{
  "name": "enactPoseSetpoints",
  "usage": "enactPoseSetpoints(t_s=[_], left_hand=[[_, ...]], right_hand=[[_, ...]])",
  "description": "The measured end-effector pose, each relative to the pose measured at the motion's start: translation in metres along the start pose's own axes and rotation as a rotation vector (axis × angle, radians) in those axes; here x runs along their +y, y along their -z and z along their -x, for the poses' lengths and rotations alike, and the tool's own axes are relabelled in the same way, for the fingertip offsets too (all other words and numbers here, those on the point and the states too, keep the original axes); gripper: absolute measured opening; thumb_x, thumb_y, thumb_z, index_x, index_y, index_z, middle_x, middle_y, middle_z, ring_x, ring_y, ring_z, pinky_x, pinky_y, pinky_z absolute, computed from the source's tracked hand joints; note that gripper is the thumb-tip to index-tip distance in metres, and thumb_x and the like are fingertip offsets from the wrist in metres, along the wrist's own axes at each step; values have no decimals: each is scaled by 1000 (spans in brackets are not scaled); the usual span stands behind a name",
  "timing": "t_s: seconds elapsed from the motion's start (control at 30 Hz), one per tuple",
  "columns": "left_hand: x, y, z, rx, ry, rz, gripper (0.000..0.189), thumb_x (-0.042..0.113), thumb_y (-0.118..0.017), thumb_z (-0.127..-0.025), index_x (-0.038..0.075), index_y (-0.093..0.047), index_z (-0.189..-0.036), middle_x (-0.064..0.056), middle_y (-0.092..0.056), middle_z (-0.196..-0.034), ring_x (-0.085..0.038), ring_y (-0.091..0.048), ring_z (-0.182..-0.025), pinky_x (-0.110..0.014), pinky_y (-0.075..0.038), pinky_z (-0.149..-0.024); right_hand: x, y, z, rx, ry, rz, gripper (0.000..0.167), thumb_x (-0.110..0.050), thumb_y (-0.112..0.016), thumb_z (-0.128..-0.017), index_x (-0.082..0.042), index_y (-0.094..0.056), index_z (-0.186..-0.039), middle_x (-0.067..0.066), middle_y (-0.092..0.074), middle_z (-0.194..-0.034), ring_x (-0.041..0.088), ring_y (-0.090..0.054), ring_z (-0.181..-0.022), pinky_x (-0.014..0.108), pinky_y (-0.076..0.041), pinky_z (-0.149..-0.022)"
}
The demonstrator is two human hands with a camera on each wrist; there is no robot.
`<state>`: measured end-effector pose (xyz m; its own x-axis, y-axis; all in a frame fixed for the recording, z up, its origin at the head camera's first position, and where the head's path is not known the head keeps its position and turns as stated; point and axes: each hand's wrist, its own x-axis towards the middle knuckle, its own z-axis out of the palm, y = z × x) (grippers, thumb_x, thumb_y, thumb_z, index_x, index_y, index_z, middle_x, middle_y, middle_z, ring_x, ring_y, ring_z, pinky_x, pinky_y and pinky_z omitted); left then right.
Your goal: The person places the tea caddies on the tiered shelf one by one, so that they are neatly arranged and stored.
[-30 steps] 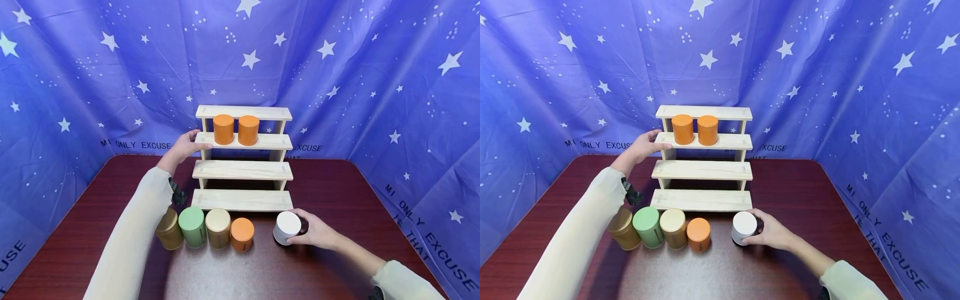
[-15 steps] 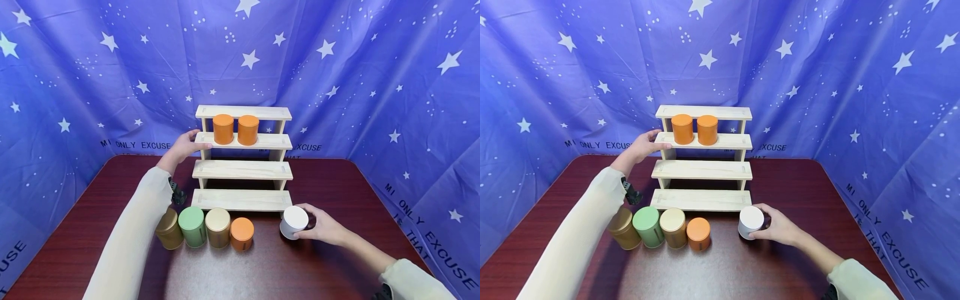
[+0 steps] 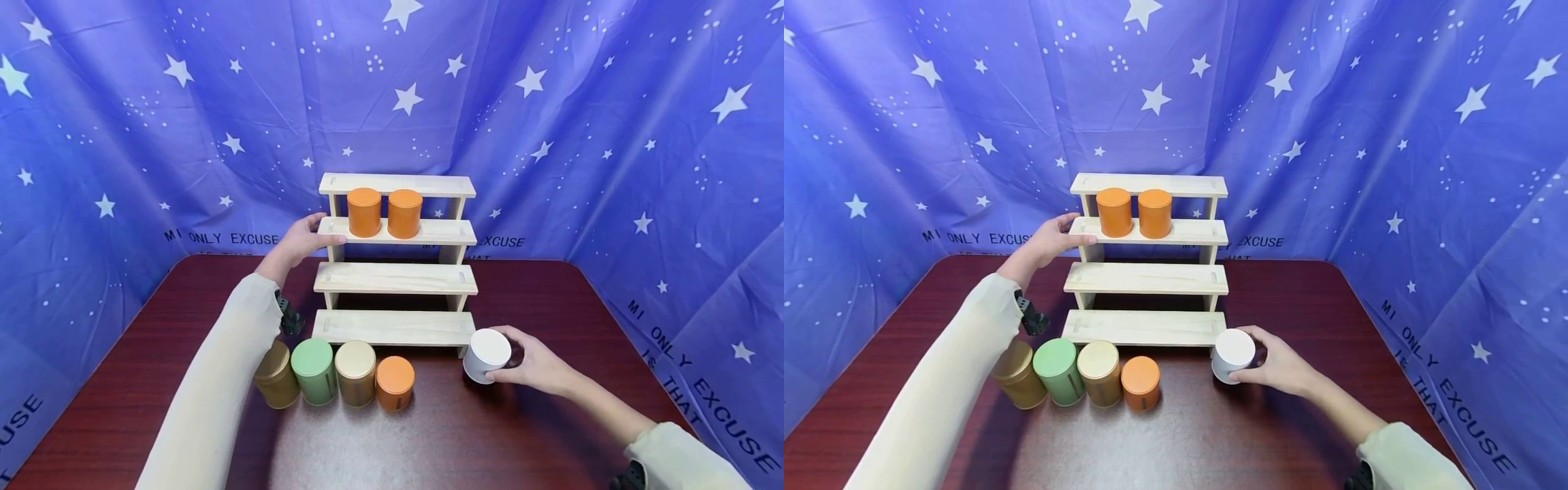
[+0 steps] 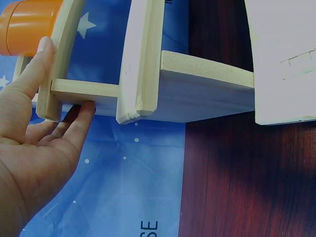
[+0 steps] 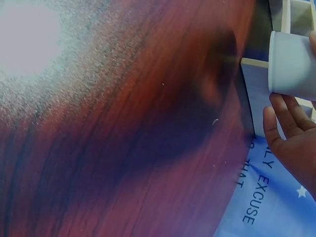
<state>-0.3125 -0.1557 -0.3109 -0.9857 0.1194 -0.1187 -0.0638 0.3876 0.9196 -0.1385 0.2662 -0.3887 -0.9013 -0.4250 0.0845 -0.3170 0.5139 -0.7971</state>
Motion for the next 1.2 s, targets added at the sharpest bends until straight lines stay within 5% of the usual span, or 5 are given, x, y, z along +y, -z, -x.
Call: enactPoseSetpoints(t_s=[0.5,0.87,1.2], left_hand=[[-2,0,0,-3,-8,3,92,23,-75,-80,10,-17,-150,-19,-33,-149,-31,-44,-128,-42,-36,-109],[-3,0,-2,-5,-10,2,94,25,-74,-80,9,-15,-151,-19,-31,-150,-31,-42,-130,-42,-35,-110],[-3,0,-1,-3,-14,6,93,24,-75,-80,9,-15,-151,-20,-32,-149,-31,-44,-129,-43,-36,-109]], right_hand=[[-3,14,2,58,14,25,62,-16,-81,-72,-2,-51,-124,11,-62,-104,-1,-58,-85,24,-55,-68],[-2,24,0,75,31,18,60,-13,-80,-72,-4,-51,-124,-3,-62,-102,1,-61,-85,24,-56,-68],[-11,30,-5,104,11,30,63,-12,-80,-73,-1,-49,-126,10,-62,-104,0,-60,-84,25,-56,-67]])
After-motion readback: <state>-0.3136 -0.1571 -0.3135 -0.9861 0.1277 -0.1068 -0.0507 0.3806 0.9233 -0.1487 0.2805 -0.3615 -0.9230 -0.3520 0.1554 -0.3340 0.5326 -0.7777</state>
